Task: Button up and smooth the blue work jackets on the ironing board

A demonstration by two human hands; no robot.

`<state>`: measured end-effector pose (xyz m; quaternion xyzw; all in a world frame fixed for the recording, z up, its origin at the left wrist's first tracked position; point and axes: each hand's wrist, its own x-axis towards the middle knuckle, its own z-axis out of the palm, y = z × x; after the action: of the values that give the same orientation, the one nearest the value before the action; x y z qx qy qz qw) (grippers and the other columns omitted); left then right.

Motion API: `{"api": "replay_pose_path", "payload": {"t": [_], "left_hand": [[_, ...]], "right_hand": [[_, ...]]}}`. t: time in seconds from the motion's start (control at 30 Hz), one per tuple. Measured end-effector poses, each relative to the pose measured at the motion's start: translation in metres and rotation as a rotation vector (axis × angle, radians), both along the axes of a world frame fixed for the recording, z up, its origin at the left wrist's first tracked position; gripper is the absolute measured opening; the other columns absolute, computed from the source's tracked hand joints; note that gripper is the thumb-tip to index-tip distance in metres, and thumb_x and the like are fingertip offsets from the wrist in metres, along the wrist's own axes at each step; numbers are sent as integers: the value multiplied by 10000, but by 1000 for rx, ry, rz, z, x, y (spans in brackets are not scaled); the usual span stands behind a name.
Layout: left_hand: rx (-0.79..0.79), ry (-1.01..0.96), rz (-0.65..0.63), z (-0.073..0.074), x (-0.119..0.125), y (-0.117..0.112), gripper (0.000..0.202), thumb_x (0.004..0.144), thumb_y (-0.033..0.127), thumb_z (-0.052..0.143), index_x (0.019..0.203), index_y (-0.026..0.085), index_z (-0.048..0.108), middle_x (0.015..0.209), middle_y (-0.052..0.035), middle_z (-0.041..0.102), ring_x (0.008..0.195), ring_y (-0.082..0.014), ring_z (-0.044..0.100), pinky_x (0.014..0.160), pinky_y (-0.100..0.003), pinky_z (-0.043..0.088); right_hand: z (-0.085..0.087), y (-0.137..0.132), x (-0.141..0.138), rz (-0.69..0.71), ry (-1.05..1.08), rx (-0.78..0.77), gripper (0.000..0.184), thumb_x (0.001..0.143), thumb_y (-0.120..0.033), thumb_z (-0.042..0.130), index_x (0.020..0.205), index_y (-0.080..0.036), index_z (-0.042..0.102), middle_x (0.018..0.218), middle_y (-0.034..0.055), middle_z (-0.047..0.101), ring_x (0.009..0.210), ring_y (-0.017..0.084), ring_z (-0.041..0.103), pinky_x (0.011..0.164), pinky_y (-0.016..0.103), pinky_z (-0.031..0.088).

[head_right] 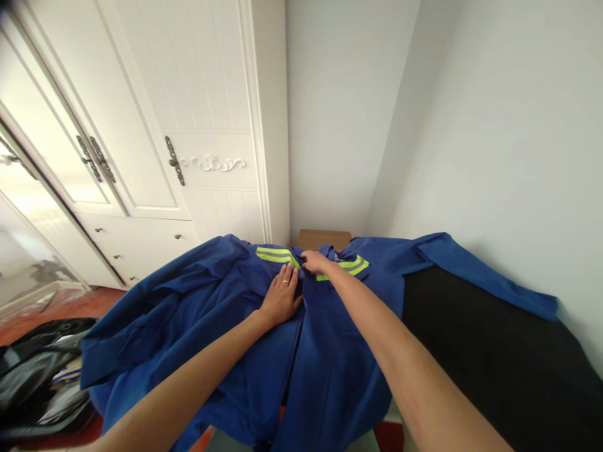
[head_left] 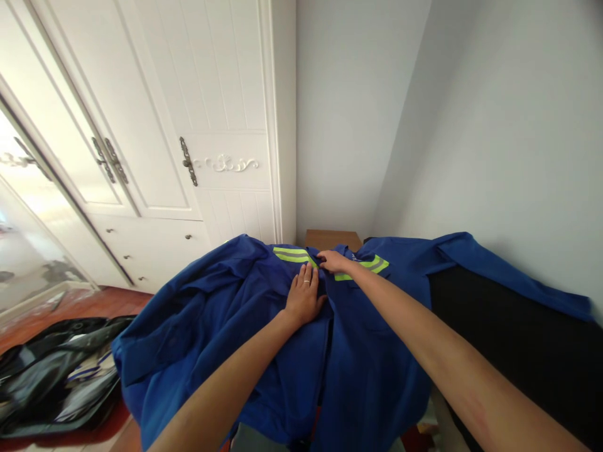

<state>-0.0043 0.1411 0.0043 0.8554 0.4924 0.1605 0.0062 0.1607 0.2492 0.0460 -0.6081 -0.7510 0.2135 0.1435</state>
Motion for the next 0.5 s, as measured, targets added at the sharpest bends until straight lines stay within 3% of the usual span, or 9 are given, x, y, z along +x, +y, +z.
{"api": "replay_pose_path", "payload": {"t": [0.07,0.17,0.3,0.4,0.5], "left_hand": [[32,-33,27,-6,0,-2,741,925,368,491,1530,5,263,1620,-254,171,1513,-368,129,1191,-513,249],[45,-62,42,-10,0,-2,740,933,368,463,1520,-34,258,1611,-274,175,1509,-367,150,1185,-507,269],[-6,-11,30,-7,-1,-3,706,941,326,430,1528,-29,263,1611,-257,198,1502,-359,194,1194,-487,258],[-63,65,-34,-6,-3,-4,631,955,332,419,1523,65,355,1598,-216,281,1491,-351,240,1206,-509,211],[-78,104,-82,-6,-4,-4,600,962,376,423,1512,135,403,1596,-185,307,1487,-360,251,1200,-551,191]], "right_hand": [[-7,13,2,31,5,-39,250,872,-227,694,1103,-133,670,913,53,733,612,122,650,608,261,546],[-10,29,12,15,31,-4,186,876,-282,711,953,-115,683,782,11,693,586,99,616,584,241,533],[-3,46,31,-133,92,155,172,909,-269,667,998,-122,684,853,39,705,666,108,639,643,253,546],[2,52,38,-239,129,223,208,931,-229,615,1103,-127,672,917,52,726,697,116,666,668,263,558],[2,51,37,-304,122,250,199,928,-187,582,1087,-120,682,898,51,735,701,128,681,688,270,561]]}}
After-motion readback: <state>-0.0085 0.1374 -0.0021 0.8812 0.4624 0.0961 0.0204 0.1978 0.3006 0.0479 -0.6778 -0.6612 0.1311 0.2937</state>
